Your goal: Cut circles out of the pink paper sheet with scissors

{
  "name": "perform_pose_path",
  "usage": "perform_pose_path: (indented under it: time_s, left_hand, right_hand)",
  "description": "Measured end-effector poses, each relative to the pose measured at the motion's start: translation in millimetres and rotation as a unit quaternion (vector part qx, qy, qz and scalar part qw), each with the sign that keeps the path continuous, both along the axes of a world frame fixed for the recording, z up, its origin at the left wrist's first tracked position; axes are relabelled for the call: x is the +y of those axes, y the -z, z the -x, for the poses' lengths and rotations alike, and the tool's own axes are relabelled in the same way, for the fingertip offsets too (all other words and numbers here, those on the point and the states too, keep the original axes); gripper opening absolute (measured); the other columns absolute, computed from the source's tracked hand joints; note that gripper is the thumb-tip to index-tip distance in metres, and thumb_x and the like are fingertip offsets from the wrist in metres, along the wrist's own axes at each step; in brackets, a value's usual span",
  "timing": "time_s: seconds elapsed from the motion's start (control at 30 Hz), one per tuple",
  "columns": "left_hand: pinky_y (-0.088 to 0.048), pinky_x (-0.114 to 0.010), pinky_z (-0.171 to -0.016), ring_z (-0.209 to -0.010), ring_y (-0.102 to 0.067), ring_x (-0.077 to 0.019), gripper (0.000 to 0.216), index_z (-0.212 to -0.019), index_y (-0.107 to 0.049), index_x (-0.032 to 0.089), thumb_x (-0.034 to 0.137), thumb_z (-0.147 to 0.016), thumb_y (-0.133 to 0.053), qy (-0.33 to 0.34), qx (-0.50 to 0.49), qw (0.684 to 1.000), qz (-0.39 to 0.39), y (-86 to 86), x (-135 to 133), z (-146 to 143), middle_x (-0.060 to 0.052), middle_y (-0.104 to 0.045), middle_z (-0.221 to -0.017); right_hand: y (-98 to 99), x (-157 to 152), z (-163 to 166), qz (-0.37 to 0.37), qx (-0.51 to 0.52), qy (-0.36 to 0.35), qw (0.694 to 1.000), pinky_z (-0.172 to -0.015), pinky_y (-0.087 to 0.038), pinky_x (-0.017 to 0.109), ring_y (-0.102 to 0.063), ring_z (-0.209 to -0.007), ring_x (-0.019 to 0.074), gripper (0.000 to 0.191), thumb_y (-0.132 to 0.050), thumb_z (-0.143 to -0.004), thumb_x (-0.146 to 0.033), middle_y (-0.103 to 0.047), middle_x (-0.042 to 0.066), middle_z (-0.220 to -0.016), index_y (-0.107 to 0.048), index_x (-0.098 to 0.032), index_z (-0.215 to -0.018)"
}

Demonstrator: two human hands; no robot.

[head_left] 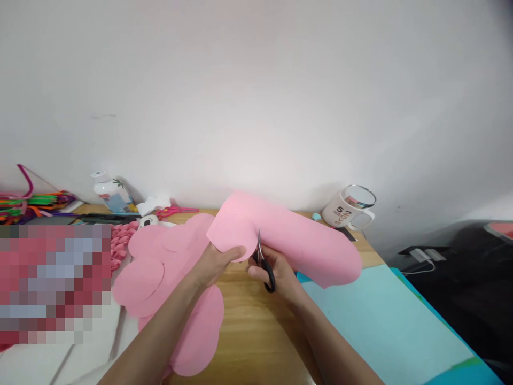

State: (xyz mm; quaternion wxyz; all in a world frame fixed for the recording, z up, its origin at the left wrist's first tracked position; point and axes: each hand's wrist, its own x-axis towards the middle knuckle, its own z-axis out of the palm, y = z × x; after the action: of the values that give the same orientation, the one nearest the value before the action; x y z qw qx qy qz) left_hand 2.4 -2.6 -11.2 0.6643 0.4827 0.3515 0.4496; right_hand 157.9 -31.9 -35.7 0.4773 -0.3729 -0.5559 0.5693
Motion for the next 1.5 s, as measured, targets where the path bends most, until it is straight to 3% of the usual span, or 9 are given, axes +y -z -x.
perform_pose_path:
  time_s: [0.33,0.7,0.87,1.23,1.5]
  left_hand:
    - [-0.043,-0.042,-0.090,-0.107,-0.054,-0.0287,0.040,-0.107,-0.061,0.016,0.023,-0.068,-0.068,-0.003,0.015,1.000,-0.014,4.3,0.1,1.1,-0.010,-0.064,-0.112]
    - [-0.046,-0.039,-0.085,-0.105,-0.055,-0.0284,0.018,-0.085,-0.067,0.015,0.022,-0.068,-0.067,0.005,0.020,1.000,-0.012,0.5,-2.1,-0.3,-0.010,-0.064,-0.110]
    - [-0.046,-0.039,-0.084,-0.101,-0.057,-0.0280,0.016,-0.081,-0.067,0.014,0.022,-0.067,-0.068,0.009,0.016,1.000,-0.004,1.0,-2.1,-0.9,-0.010,-0.067,-0.104]
    - [-0.045,-0.041,-0.087,-0.109,-0.054,-0.0296,0.044,-0.111,-0.059,0.017,0.024,-0.068,-0.069,0.000,0.027,1.000,0.001,3.2,-1.5,1.0,-0.011,-0.062,-0.115]
    - [-0.045,-0.041,-0.086,-0.107,-0.053,-0.0296,0.047,-0.112,-0.058,0.017,0.024,-0.067,-0.069,-0.001,0.020,1.000,0.002,1.8,-1.5,1.1,-0.011,-0.062,-0.113]
  right_hand:
    - [-1.9,-1.1,-0.3,-0.001,0.012,-0.023,1.000,-0.055,-0.033,0.025,-0.037,-0.059,0.0119,0.036,-0.072,-0.063,-0.046,-0.041,-0.003,-0.065,-0.049,-0.018,-0.071]
    - [-0.5,-2.1,-1.5,0.002,0.014,-0.027,1.000,-0.055,-0.036,0.024,-0.043,-0.064,0.0140,0.037,-0.074,-0.061,-0.043,-0.043,-0.001,-0.068,-0.050,-0.019,-0.074]
    - [-0.9,-2.0,-1.6,-0.014,-0.018,-0.012,1.000,-0.052,-0.031,0.023,-0.039,-0.060,0.0125,0.037,-0.072,-0.063,-0.046,-0.043,-0.002,-0.065,-0.051,-0.018,-0.074]
    - [-6.7,-2.4,0.8,-0.022,-0.007,-0.009,1.000,-0.048,-0.021,0.023,-0.026,-0.053,0.0095,0.037,-0.072,-0.062,-0.047,-0.035,-0.005,-0.058,-0.047,-0.019,-0.066]
    - [-8.0,-3.3,1.3,-0.010,-0.003,-0.005,1.000,-0.050,-0.022,0.024,-0.027,-0.055,0.0103,0.038,-0.069,-0.064,-0.049,-0.035,-0.004,-0.059,-0.047,-0.019,-0.064]
